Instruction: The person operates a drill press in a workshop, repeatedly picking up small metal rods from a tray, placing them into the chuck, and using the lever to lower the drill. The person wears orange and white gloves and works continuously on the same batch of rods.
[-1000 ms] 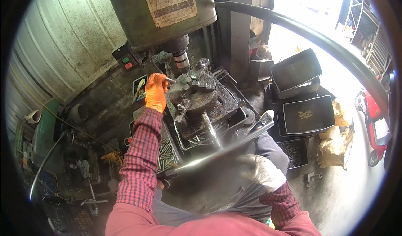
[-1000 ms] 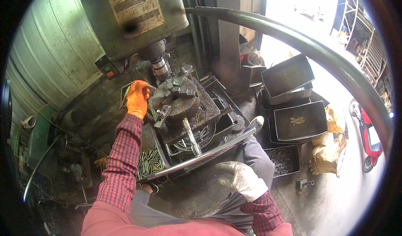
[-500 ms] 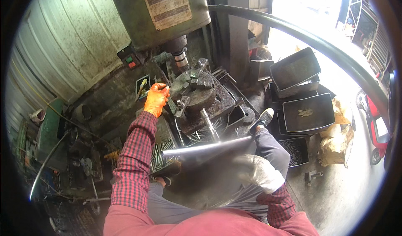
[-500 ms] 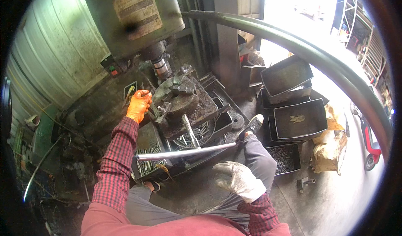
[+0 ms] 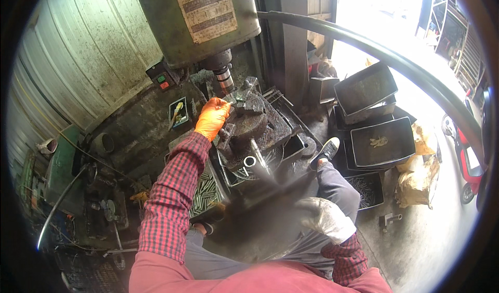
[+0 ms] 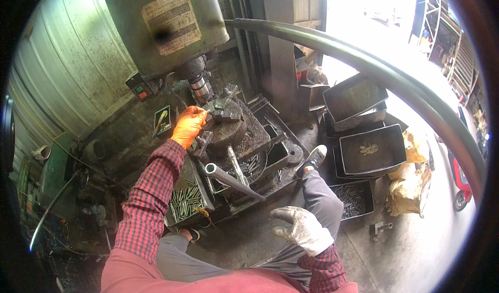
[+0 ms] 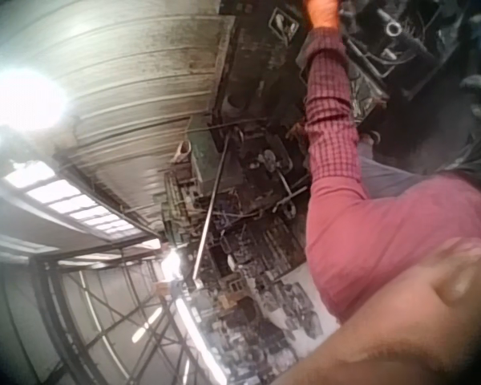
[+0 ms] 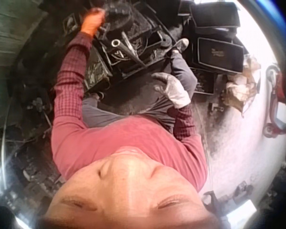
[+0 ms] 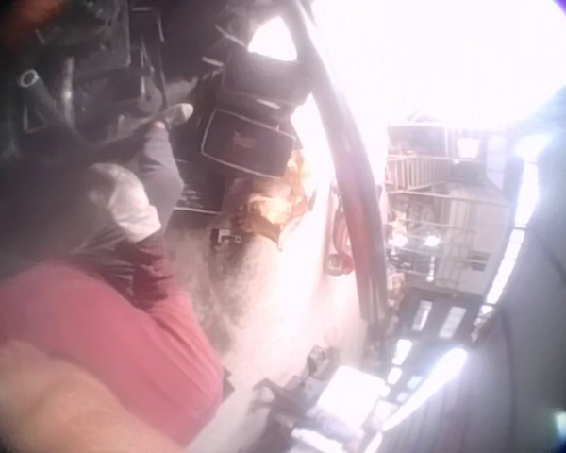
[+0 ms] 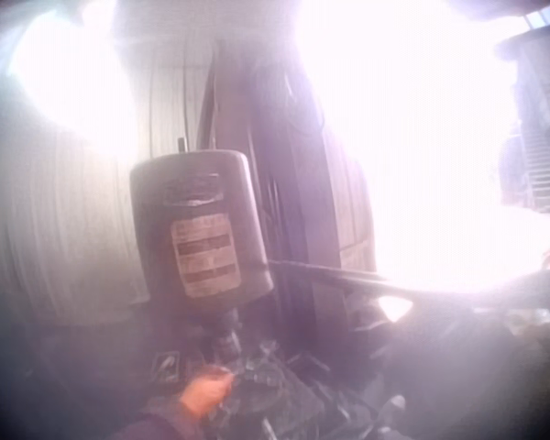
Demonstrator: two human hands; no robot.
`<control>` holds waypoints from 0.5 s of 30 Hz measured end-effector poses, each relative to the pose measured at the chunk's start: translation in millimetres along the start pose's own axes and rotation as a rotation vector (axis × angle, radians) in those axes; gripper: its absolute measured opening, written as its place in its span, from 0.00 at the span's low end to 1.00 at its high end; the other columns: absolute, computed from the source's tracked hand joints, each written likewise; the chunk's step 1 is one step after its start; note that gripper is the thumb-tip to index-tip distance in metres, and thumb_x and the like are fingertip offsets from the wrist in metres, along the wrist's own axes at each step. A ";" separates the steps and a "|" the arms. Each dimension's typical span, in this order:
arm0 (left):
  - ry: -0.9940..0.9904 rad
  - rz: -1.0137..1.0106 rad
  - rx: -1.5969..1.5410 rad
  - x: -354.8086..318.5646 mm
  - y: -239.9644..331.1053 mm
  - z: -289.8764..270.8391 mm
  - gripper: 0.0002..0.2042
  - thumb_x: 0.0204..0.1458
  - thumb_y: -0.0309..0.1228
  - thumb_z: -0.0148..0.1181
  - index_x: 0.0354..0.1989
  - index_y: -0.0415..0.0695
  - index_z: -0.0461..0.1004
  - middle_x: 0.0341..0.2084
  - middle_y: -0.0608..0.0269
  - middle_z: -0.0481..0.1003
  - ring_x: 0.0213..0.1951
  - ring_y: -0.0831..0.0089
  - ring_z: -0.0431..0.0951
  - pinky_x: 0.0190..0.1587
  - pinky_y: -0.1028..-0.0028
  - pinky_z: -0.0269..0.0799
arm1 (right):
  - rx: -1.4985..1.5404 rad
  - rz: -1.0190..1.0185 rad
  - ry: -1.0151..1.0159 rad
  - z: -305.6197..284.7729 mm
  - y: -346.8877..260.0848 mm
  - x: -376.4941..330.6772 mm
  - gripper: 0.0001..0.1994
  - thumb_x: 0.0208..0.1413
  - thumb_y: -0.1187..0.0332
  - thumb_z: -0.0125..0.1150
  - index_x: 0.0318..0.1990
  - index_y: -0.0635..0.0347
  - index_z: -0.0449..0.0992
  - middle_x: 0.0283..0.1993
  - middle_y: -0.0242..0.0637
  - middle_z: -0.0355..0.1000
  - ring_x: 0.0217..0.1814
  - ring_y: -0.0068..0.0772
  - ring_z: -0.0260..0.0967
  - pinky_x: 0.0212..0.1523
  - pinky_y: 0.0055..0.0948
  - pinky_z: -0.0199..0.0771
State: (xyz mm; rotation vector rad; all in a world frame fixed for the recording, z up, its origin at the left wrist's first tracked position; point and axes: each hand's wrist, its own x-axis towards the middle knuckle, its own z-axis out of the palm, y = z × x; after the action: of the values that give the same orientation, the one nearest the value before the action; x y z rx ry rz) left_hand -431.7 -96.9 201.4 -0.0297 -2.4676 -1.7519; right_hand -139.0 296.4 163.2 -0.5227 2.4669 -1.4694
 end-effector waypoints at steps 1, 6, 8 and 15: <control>0.046 0.039 0.136 3.0 -2.6 2.7 0.11 0.65 0.36 0.66 0.46 0.41 0.76 0.33 0.62 0.80 0.35 0.75 0.78 0.40 0.70 0.74 | 0.020 0.008 0.007 -1.4 -0.5 0.0 0.25 0.53 0.62 0.78 0.60 0.55 0.83 0.60 0.44 0.81 0.64 0.49 0.77 0.67 0.41 0.75; -0.005 0.068 0.157 11.2 -8.4 -2.1 0.10 0.66 0.34 0.65 0.47 0.41 0.76 0.32 0.65 0.79 0.33 0.77 0.77 0.39 0.72 0.73 | 0.062 0.032 -0.015 -10.4 -3.0 0.8 0.26 0.53 0.71 0.76 0.62 0.60 0.80 0.59 0.44 0.81 0.61 0.42 0.78 0.63 0.38 0.77; -0.033 -0.006 0.047 11.7 -2.8 -3.0 0.10 0.65 0.34 0.65 0.46 0.40 0.77 0.33 0.64 0.80 0.34 0.76 0.78 0.40 0.71 0.74 | 0.021 0.020 -0.027 -12.1 -3.5 1.7 0.27 0.54 0.76 0.75 0.64 0.62 0.79 0.58 0.43 0.80 0.59 0.38 0.78 0.61 0.37 0.78; -0.079 -0.080 -0.281 9.7 13.5 4.7 0.07 0.65 0.31 0.69 0.44 0.40 0.82 0.32 0.69 0.81 0.32 0.81 0.78 0.37 0.77 0.73 | 0.050 0.014 0.005 -10.9 1.0 6.7 0.27 0.54 0.70 0.77 0.63 0.60 0.80 0.59 0.44 0.81 0.61 0.41 0.79 0.63 0.36 0.77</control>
State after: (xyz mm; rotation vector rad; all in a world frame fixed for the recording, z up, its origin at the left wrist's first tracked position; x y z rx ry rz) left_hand -440.6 -88.4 213.6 -0.0254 -2.2818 -2.1575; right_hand -149.2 302.8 167.4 -0.4920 2.4259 -1.5241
